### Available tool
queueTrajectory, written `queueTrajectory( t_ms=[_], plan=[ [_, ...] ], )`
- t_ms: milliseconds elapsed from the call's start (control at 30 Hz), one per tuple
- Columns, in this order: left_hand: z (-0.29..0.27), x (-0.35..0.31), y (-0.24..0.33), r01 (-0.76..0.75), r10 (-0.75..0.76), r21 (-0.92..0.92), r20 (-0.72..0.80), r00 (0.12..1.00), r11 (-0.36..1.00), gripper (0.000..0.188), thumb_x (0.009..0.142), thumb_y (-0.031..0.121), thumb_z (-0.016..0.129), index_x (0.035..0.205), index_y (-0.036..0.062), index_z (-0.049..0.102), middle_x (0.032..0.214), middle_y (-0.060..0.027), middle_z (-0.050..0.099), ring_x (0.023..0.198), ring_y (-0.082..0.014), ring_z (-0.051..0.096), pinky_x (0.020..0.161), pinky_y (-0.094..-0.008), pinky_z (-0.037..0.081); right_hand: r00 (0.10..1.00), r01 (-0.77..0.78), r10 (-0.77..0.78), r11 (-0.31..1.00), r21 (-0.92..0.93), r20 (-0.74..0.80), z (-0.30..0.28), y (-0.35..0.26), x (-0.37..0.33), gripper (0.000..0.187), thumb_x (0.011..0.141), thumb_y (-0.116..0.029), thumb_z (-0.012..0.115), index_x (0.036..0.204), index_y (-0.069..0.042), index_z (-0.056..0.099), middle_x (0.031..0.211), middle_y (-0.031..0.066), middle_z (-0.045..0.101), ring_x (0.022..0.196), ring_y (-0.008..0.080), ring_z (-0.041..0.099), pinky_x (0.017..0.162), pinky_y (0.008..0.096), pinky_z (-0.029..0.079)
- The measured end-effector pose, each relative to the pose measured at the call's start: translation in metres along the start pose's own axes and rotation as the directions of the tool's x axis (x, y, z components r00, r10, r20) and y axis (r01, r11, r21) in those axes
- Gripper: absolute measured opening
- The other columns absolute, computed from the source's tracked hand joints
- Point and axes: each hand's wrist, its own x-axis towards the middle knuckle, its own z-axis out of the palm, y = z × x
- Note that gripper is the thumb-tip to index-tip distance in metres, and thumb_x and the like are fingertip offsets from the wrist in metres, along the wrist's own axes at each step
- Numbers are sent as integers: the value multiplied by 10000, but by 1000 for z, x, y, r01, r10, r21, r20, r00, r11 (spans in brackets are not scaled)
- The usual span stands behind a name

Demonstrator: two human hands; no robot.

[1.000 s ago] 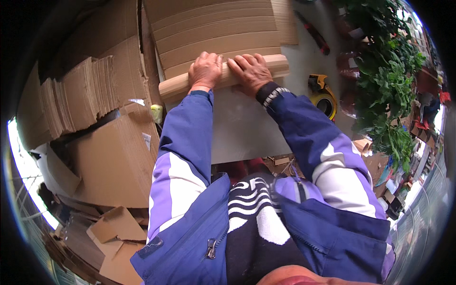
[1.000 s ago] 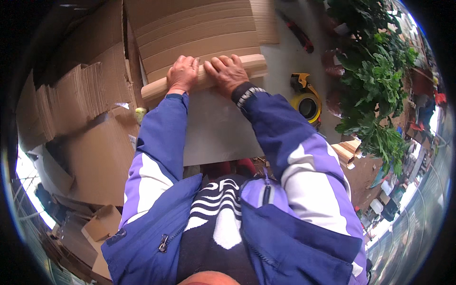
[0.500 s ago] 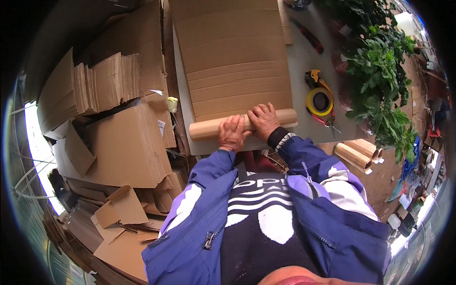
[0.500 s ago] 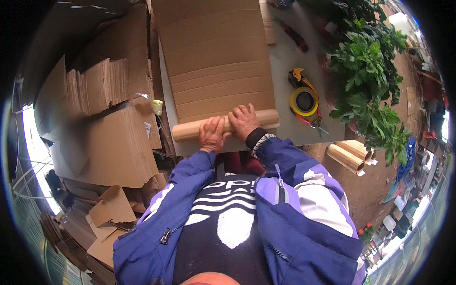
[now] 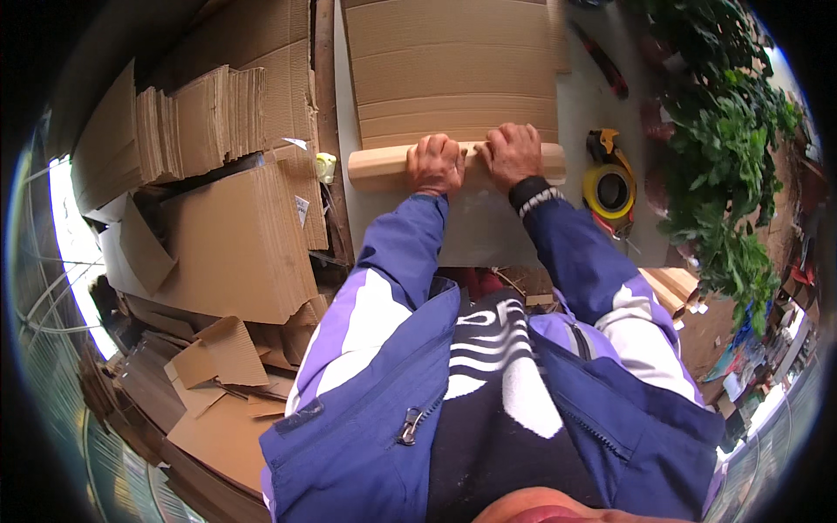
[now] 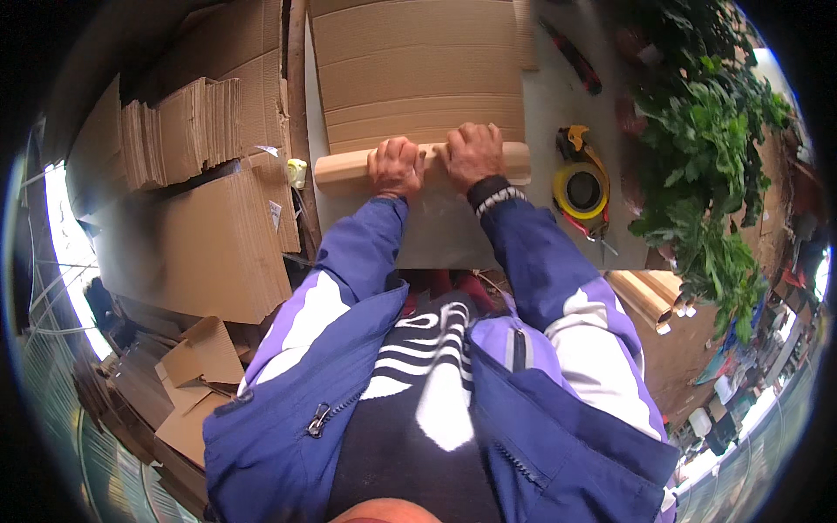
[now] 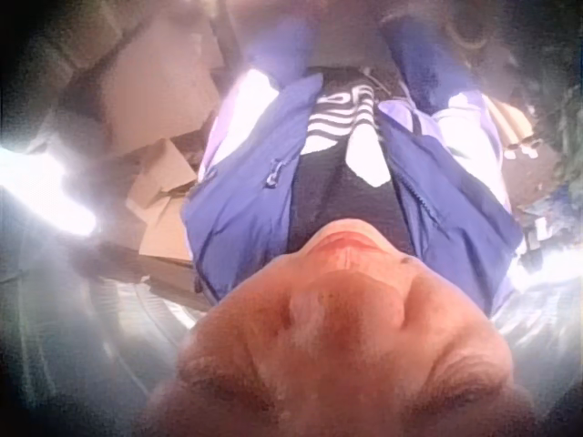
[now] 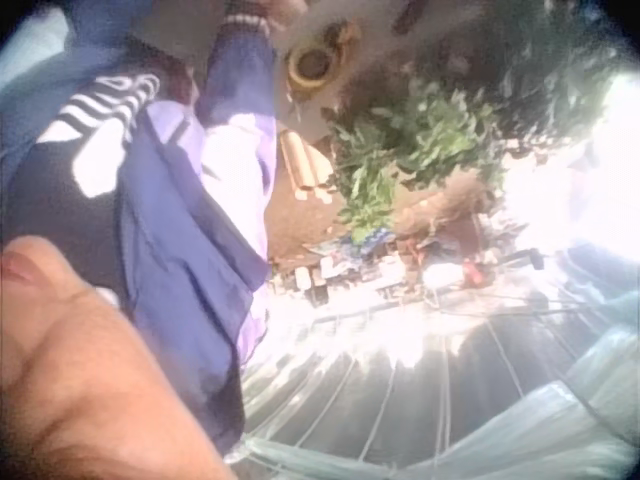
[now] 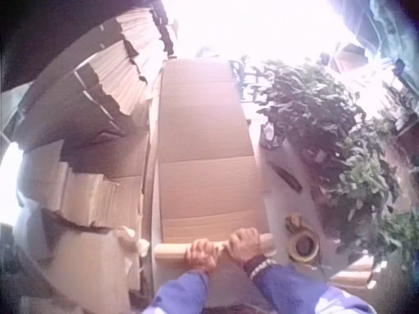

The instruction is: The person rolls flat cardboard sheets into cones and secures them with tape. They repeatedly pick up cardboard, roll it into a cone shape, and apply tape to hold the seam. Finished cones are placed on the floor.

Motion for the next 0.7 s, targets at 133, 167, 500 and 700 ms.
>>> queueTrajectory(
  t_ms=[133, 167, 500, 700],
  plan=[
    [24, 49, -25, 94, -97, 25, 181, 979, 995, 241, 912, 370, 637, 811, 153, 663, 877, -66, 674, 869, -283, 664, 778, -451, 510, 974, 163, -167, 986, -36, -156, -6, -9, 9, 352, 861, -468, 660, 940, -125, 668, 948, 52, 671, 919, 261, 621, 839, 436, 452],
    [28, 68, -29, 116, -123, 43, 221, 968, 992, 289, 938, 388, 608, 778, 155, 669, 841, -76, 674, 825, -294, 670, 746, -460, 525, 990, 118, -117, 993, 6, -77, 0, -5, 21, 341, 866, -463, 654, 931, -129, 682, 946, 42, 675, 913, 253, 623, 824, 432, 462],
    [15, 93, -19, -95, 94, -11, -115, 989, 995, 147, 883, 307, 663, 891, 164, 628, 1005, -28, 624, 971, -243, 593, 877, -430, 429, 999, -29, 29, 1000, -8, 28, 27, 30, 106, 265, 870, -390, 672, 852, -127, 709, 920, 57, 655, 925, 242, 637, 880, 441, 493],
    [53, 146, -48, 87, -87, 9, 200, 976, 996, 275, 924, 360, 599, 783, 143, 691, 881, -60, 703, 880, -271, 662, 743, -448, 493, 965, 213, -191, 971, -111, 180, 5, 29, 90, 848, 633, -409, 865, 1358, -153, 508, 1332, 39, 584, 1219, 252, 555, 998, 494, 418]
  ],
)
